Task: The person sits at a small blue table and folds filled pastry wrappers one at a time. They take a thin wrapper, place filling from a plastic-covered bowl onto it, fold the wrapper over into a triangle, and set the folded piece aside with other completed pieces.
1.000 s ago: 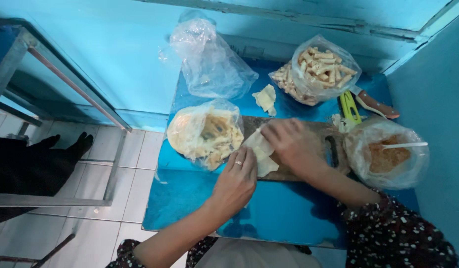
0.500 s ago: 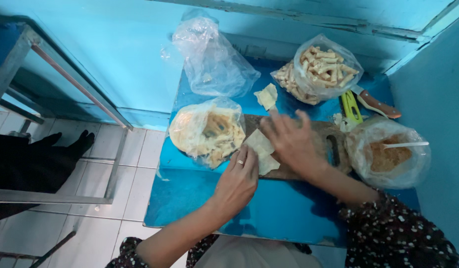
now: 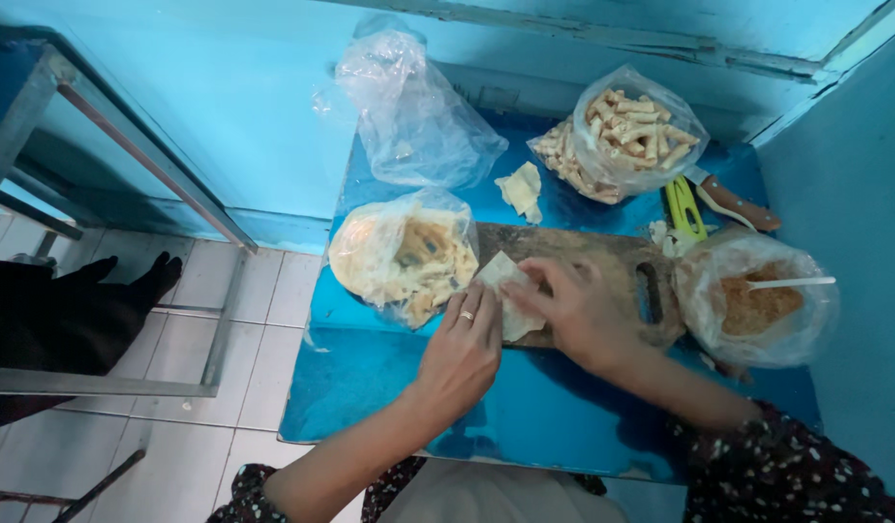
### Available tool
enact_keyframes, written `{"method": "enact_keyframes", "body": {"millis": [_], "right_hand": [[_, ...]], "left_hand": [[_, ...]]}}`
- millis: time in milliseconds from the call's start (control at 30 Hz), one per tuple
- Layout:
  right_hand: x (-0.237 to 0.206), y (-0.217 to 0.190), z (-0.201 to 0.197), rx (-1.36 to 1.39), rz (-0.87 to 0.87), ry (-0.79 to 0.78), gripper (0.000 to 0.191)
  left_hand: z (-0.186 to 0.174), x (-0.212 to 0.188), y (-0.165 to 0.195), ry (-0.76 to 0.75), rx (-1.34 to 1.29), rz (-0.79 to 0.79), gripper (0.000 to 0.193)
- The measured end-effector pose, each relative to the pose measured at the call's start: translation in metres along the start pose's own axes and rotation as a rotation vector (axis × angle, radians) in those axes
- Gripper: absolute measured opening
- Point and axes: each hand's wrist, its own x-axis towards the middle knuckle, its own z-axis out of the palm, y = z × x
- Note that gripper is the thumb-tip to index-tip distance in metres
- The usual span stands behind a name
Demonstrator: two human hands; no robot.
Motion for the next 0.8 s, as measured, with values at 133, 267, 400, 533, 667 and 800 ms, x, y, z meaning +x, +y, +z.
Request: {"method": "enact_keyframes", "body": {"millis": [133,267,400,533,667,800], "right_hand": [[0.0,-0.011,-0.003,-0.539,-0.18,0.107,0.053],[0.004,0.0,-0.016,-0.696,-0.083,0.095,0.05],[-0.013,0.038,-0.055,-0.35,0.228,0.175,0.053],[-0.074,0.067,-0.113,0.851,0.523,0.574,0.05],[-0.117,0.083,-0.14,0.354,0.711,0.377,0.052],[-0.121,0.095,-0.125,0.027,0.651,-0.056,0.041]], "left_hand": [[0.0,0.0,0.0,-0.005,0.0,0.01,0.053],[0.004,0.0,0.001,-0.033,-0.043,-0.02,0.05],[0.01,0.003,0.003,-0.035,-0.134,-0.083,0.044],[0.009,0.003,-0.004,0.006,-0.043,-0.019,0.048],[0.001,0.003,-0.008,0.015,-0.045,-0.016,0.047],[-0.011,0.008,-0.008,0.047,-0.031,-0.046,0.033]]}}
